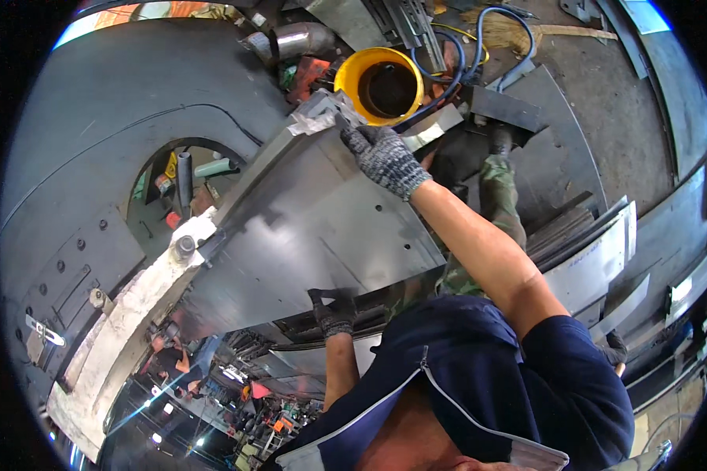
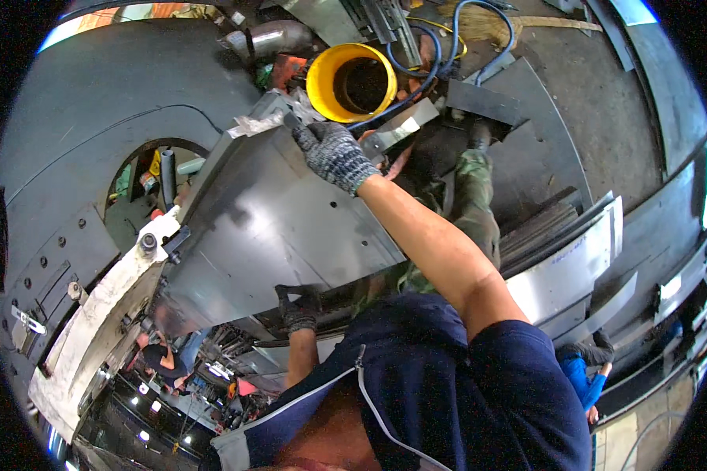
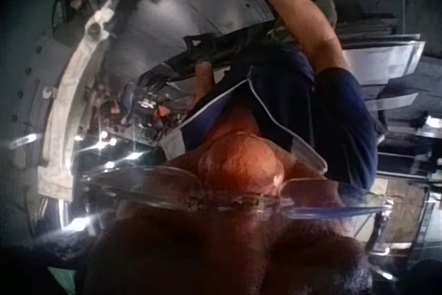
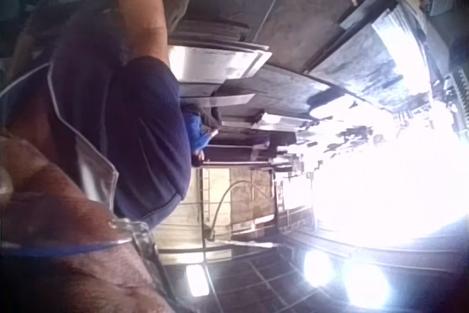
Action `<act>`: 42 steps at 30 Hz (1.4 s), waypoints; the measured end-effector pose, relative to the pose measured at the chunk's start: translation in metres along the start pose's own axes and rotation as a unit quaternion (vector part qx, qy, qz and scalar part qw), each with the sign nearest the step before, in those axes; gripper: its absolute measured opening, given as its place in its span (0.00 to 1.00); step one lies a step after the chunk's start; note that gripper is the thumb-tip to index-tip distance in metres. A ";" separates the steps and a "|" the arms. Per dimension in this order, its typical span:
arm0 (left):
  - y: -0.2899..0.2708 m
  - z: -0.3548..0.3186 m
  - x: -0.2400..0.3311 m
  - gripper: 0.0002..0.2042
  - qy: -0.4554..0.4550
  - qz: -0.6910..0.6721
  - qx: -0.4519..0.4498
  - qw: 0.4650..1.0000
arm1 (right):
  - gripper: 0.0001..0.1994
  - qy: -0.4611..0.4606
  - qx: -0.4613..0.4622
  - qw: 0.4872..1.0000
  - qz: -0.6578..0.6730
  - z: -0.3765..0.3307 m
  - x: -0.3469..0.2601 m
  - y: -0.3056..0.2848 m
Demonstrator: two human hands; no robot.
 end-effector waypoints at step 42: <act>-0.013 0.017 0.003 0.22 0.005 0.057 0.006 0.998 | 0.21 0.002 0.009 1.000 0.011 -0.003 0.001 0.001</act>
Point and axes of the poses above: each hand's wrist, its own z-axis towards the middle knuckle, its own y-axis out of the palm, x = y × z, the point moved 7 cm from there along z, towards the middle knuckle
